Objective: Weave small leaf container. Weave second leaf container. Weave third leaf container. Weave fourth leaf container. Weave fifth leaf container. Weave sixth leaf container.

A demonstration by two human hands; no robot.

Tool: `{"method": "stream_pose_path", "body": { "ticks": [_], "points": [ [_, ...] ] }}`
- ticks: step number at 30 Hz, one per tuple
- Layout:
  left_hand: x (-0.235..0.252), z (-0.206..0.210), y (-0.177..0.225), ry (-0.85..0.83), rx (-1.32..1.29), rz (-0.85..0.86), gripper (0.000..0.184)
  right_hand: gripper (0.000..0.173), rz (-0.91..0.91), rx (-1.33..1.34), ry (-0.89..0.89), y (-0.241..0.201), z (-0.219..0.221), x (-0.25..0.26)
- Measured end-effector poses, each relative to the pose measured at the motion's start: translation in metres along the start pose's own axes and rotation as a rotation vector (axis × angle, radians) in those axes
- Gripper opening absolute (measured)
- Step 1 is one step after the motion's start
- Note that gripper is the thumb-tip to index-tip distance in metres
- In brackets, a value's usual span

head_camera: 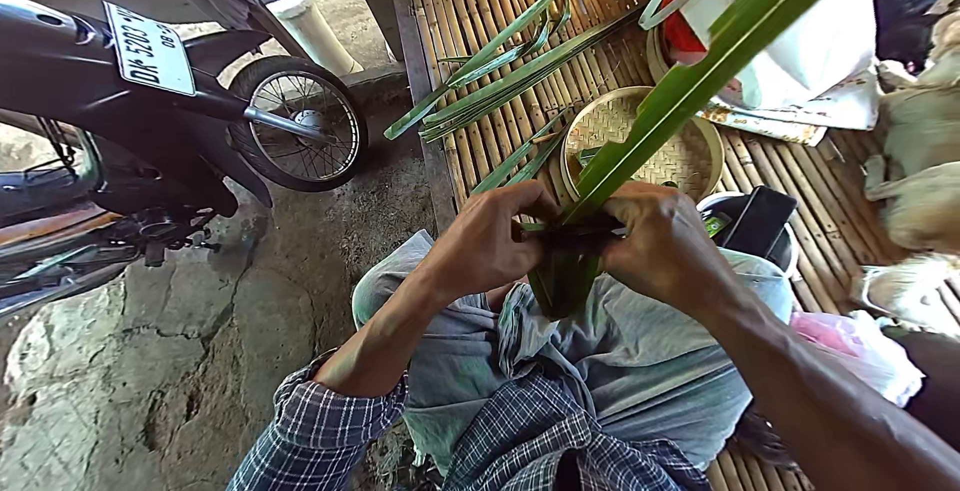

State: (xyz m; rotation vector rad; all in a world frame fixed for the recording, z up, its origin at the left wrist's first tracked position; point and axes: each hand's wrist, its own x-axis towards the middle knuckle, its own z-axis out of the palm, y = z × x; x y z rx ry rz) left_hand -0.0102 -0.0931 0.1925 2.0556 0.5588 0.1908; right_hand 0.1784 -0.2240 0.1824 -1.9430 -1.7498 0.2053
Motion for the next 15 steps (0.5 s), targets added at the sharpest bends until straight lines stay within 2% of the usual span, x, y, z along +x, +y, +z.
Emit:
{"method": "stream_pose_path", "body": {
  "ticks": [6,9,12,15],
  "points": [
    [-0.0033,0.0005,-0.0062,0.053,0.013,0.042,0.027,0.012,0.084,0.183,-0.146,0.0052,-0.0017,0.0007],
    [-0.0026,0.0016,-0.0059,0.024,-0.021,0.069,0.030,0.022,0.076,0.318,-0.192,0.0013,-0.0038,0.0027],
    [-0.0021,0.0029,-0.0031,0.008,-0.062,0.081,0.035,0.028,0.054,0.408,-0.180,-0.0006,-0.0028,0.0033],
    [-0.0018,0.0026,0.0019,-0.002,-0.094,0.077,0.038,0.022,0.046,0.345,-0.092,0.0002,-0.0003,0.0027]
  ]
}}
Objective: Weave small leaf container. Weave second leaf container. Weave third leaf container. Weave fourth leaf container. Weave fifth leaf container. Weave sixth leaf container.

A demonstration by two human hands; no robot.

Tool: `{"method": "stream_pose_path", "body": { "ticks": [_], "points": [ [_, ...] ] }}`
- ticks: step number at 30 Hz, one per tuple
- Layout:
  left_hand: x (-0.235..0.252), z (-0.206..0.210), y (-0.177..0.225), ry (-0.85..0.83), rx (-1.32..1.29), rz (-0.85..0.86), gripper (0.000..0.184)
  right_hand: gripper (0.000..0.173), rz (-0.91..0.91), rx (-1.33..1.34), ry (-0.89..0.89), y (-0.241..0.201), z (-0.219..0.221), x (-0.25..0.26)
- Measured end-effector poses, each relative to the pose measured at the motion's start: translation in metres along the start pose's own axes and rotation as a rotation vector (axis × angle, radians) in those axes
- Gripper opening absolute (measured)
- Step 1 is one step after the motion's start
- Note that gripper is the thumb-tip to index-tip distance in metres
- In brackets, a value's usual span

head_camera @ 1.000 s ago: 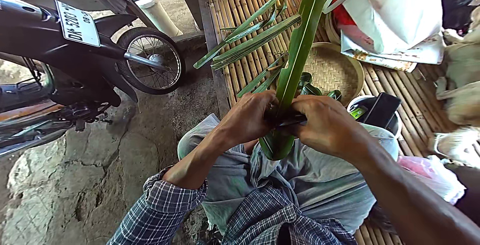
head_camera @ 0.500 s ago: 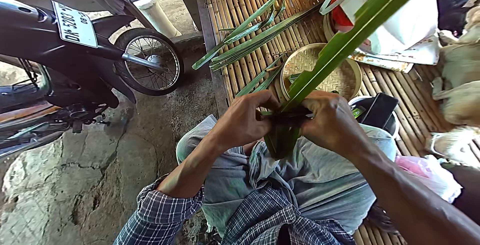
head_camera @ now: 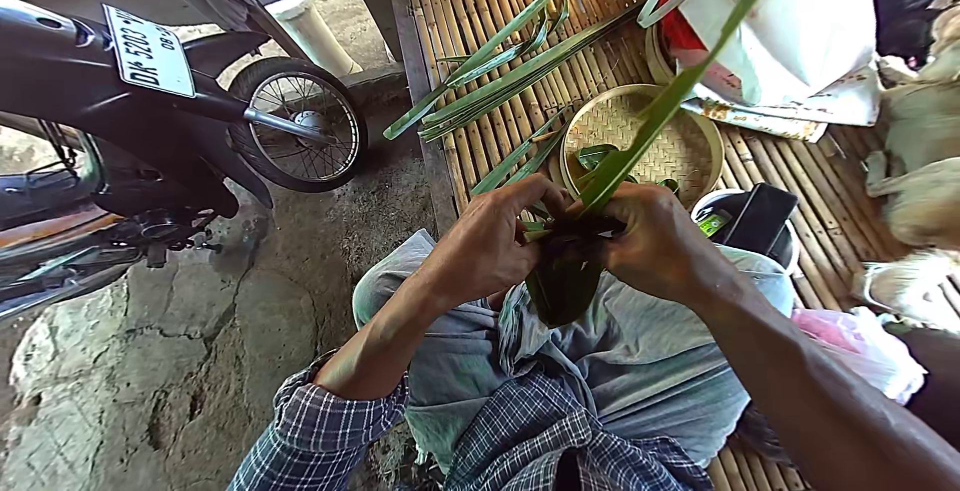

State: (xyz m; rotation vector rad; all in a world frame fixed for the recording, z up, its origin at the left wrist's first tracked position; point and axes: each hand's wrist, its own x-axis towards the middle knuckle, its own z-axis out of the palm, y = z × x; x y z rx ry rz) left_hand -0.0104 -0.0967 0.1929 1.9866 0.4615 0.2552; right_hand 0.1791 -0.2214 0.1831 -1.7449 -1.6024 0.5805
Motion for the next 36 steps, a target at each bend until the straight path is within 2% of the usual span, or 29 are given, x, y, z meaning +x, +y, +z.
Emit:
{"method": "stream_pose_path", "body": {
  "ticks": [4,8,10,12,15,18,23,26,29,31,34,36],
  "points": [
    [0.001,0.003,0.005,-0.031,0.024,-0.045,0.046,0.013,-0.070,-0.153,0.128,-0.002,0.006,-0.002],
    [0.003,0.001,-0.010,0.035,0.015,-0.086,0.055,0.017,-0.058,-0.190,0.026,0.003,0.002,-0.002],
    [0.004,-0.002,-0.023,0.071,-0.015,-0.139,0.050,0.027,-0.005,-0.213,-0.004,0.002,-0.007,-0.002],
    [0.006,-0.006,-0.042,0.088,-0.067,-0.188,0.041,0.027,0.072,-0.173,0.039,0.007,-0.014,-0.004],
    [0.005,-0.011,-0.071,0.149,-0.165,-0.234,0.034,0.031,0.245,0.064,0.119,0.035,-0.011,-0.006],
    [0.005,-0.010,-0.101,0.279,-0.220,-0.293,0.035,0.036,0.398,0.184,0.091,0.087,0.028,-0.007],
    [0.018,-0.005,-0.165,0.518,-0.324,-0.328,0.031,0.033,0.470,0.001,-0.104,0.145,0.123,0.001],
    [0.010,0.000,-0.186,0.603,-0.314,-0.360,0.031,0.035,0.587,-0.226,-0.324,0.152,0.163,0.018],
    [0.007,0.001,-0.188,0.644,-0.295,-0.354,0.031,0.040,0.595,-0.404,-0.500,0.148,0.181,0.032],
    [0.010,-0.002,-0.186,0.643,-0.281,-0.330,0.036,0.045,0.569,-0.396,-0.447,0.148,0.179,0.039],
    [0.012,-0.004,-0.185,0.618,-0.261,-0.349,0.049,0.039,0.511,-0.385,-0.141,0.160,0.172,0.039],
    [0.015,-0.001,-0.185,0.594,-0.248,-0.364,0.058,0.036,0.589,-0.490,-0.096,0.173,0.173,0.040]
  ]
}}
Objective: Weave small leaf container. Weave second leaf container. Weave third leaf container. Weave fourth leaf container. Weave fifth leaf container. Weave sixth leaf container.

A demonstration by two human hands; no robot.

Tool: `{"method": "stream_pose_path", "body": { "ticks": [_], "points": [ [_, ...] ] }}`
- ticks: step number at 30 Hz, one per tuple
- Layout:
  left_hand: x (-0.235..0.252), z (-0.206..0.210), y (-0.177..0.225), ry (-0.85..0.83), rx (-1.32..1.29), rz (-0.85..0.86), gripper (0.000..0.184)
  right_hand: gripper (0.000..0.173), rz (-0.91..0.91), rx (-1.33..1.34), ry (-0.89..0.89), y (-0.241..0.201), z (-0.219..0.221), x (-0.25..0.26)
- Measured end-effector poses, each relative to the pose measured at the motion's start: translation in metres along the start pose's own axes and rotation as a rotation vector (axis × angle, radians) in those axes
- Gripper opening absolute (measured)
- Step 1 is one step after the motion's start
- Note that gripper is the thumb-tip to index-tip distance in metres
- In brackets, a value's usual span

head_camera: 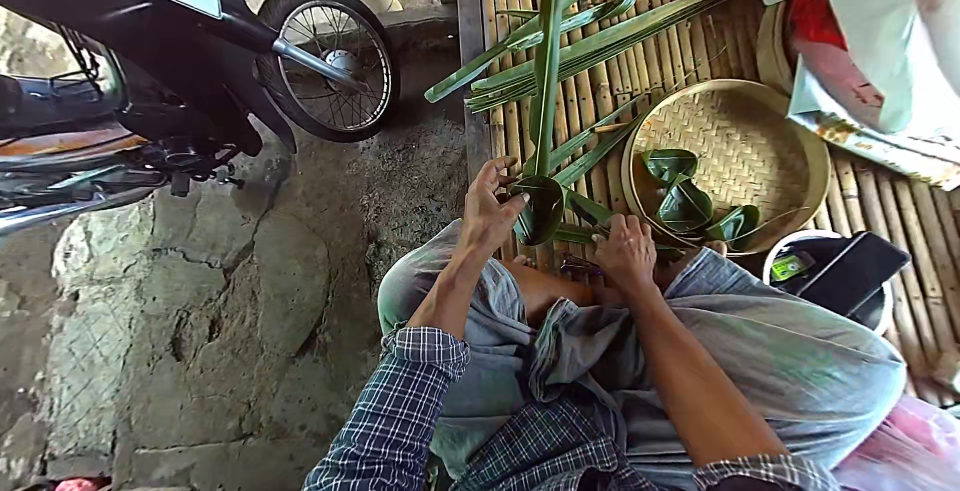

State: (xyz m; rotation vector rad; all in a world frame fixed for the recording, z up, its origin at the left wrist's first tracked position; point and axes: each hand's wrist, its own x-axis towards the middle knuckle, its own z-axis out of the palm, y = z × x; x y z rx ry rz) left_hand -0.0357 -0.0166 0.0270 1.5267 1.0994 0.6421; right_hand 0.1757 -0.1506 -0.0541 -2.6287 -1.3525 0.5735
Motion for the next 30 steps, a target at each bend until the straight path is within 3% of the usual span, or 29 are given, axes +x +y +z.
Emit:
{"method": "stream_pose_path", "body": {
  "ticks": [3,7,10,13,15,19,25,30],
  "points": [
    [0.002,0.006,0.001,-0.017,0.007,0.015,0.066,0.038,0.111,-0.084,-0.087,0.004,0.008,0.007],
    [0.001,0.005,-0.002,-0.025,-0.048,0.019,0.069,0.034,0.112,-0.120,-0.081,0.000,0.011,0.005],
    [-0.002,0.003,0.001,-0.087,-0.306,-0.083,0.064,0.031,0.136,-0.055,-0.074,-0.007,-0.007,-0.003],
    [-0.008,-0.004,0.001,-0.318,-0.809,-0.163,0.057,0.028,0.027,0.272,0.031,-0.011,-0.033,-0.017],
    [-0.011,-0.007,-0.001,-0.493,-1.031,-0.232,0.041,0.024,-0.099,0.591,0.042,-0.011,-0.048,-0.026],
    [-0.017,-0.005,0.006,-0.760,-1.229,-0.271,0.052,0.028,-0.236,1.185,-0.091,-0.028,-0.092,-0.048],
    [-0.037,0.003,0.025,-0.885,-1.266,-0.246,0.057,0.032,-0.341,1.271,-0.239,-0.044,-0.133,-0.069],
    [-0.054,-0.001,0.026,-1.114,-1.409,-0.417,0.040,0.046,-0.481,1.458,-0.618,-0.029,-0.151,-0.085]
  ]
}}
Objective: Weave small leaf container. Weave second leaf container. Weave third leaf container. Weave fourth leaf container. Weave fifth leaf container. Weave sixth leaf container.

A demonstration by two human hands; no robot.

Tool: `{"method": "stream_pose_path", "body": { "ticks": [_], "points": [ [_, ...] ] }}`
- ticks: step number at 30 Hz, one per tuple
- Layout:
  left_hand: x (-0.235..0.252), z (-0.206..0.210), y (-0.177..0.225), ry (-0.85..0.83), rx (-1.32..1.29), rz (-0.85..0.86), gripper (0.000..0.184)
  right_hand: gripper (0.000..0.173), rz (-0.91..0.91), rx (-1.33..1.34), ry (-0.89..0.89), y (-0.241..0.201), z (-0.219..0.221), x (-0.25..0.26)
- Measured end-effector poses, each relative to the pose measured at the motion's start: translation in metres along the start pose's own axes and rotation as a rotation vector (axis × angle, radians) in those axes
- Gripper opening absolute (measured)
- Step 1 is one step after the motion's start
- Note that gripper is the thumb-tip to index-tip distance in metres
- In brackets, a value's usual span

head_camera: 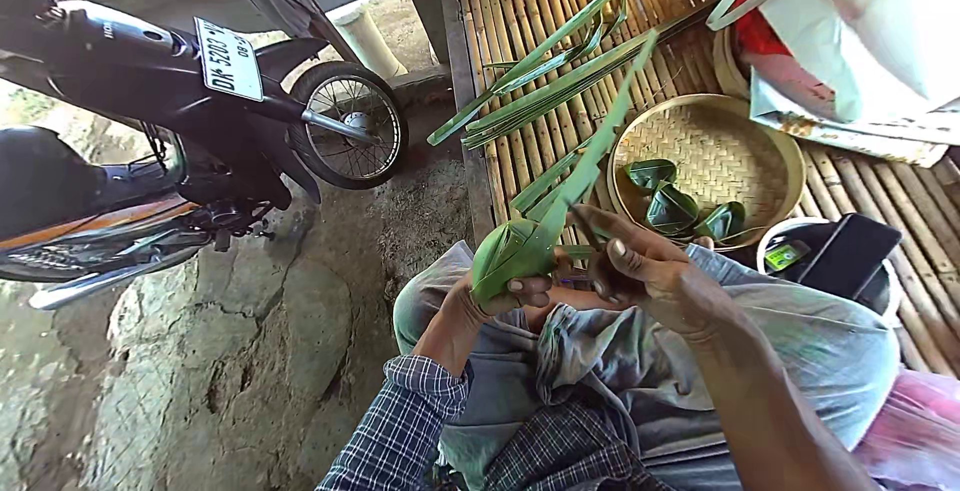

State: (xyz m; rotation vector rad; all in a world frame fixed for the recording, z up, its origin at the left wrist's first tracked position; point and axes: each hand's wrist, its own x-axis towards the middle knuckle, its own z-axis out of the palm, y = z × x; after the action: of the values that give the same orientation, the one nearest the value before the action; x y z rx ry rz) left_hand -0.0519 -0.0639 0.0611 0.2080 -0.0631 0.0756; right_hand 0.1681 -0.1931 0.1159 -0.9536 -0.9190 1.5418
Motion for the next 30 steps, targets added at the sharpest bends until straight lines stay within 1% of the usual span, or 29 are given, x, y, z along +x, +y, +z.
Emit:
{"method": "stream_pose_path", "body": {
  "ticks": [2,6,10,12,13,14,15,17,18,19,21,22,24,27,30],
  "points": [
    [0.000,0.003,-0.004,-0.034,-0.040,-0.051,0.037,0.048,0.030,0.084,-0.070,0.000,-0.002,-0.007],
    [0.000,0.007,-0.015,-0.045,-0.062,-0.069,0.030,0.047,0.044,0.204,-0.137,0.003,0.000,-0.017],
    [0.004,0.005,-0.018,-0.052,-0.042,-0.071,0.031,0.045,0.055,0.303,-0.140,0.009,0.002,-0.022],
    [0.003,0.007,-0.016,-0.045,-0.011,-0.067,0.029,0.041,0.050,0.361,-0.154,0.013,0.001,-0.024],
    [0.002,0.007,-0.015,-0.030,0.054,-0.059,0.027,0.039,0.042,0.380,-0.163,0.015,0.002,-0.024],
    [0.001,0.007,-0.013,-0.007,0.181,-0.039,0.027,0.037,0.035,0.392,-0.167,0.016,0.002,-0.024],
    [0.000,0.006,-0.010,0.041,0.341,-0.009,0.030,0.033,0.031,0.401,-0.160,0.017,0.003,-0.025],
    [-0.006,0.002,-0.001,0.212,0.530,0.048,0.041,0.026,0.016,0.421,-0.149,0.016,0.003,-0.026],
    [-0.008,0.003,0.005,0.277,0.557,0.078,0.048,0.024,0.012,0.427,-0.146,0.016,0.003,-0.026],
    [-0.009,0.006,0.012,0.329,0.559,0.090,0.060,0.024,0.011,0.439,-0.136,0.015,0.003,-0.027],
    [-0.007,0.023,0.027,0.416,0.617,0.101,0.076,0.020,0.017,0.442,-0.121,0.014,0.001,-0.029],
    [-0.007,0.030,0.033,0.411,0.689,0.098,0.081,0.020,0.027,0.438,-0.113,0.013,0.000,-0.029],
    [-0.009,0.036,0.042,0.353,0.834,0.090,0.079,0.022,0.047,0.441,-0.095,0.013,0.000,-0.030],
    [-0.001,0.057,0.044,0.358,1.012,0.033,0.081,0.023,0.064,0.441,-0.130,0.013,0.002,-0.030],
    [0.010,0.074,0.035,0.400,1.105,0.022,0.077,0.019,0.073,0.453,-0.127,0.014,0.005,-0.028]
  ]
}}
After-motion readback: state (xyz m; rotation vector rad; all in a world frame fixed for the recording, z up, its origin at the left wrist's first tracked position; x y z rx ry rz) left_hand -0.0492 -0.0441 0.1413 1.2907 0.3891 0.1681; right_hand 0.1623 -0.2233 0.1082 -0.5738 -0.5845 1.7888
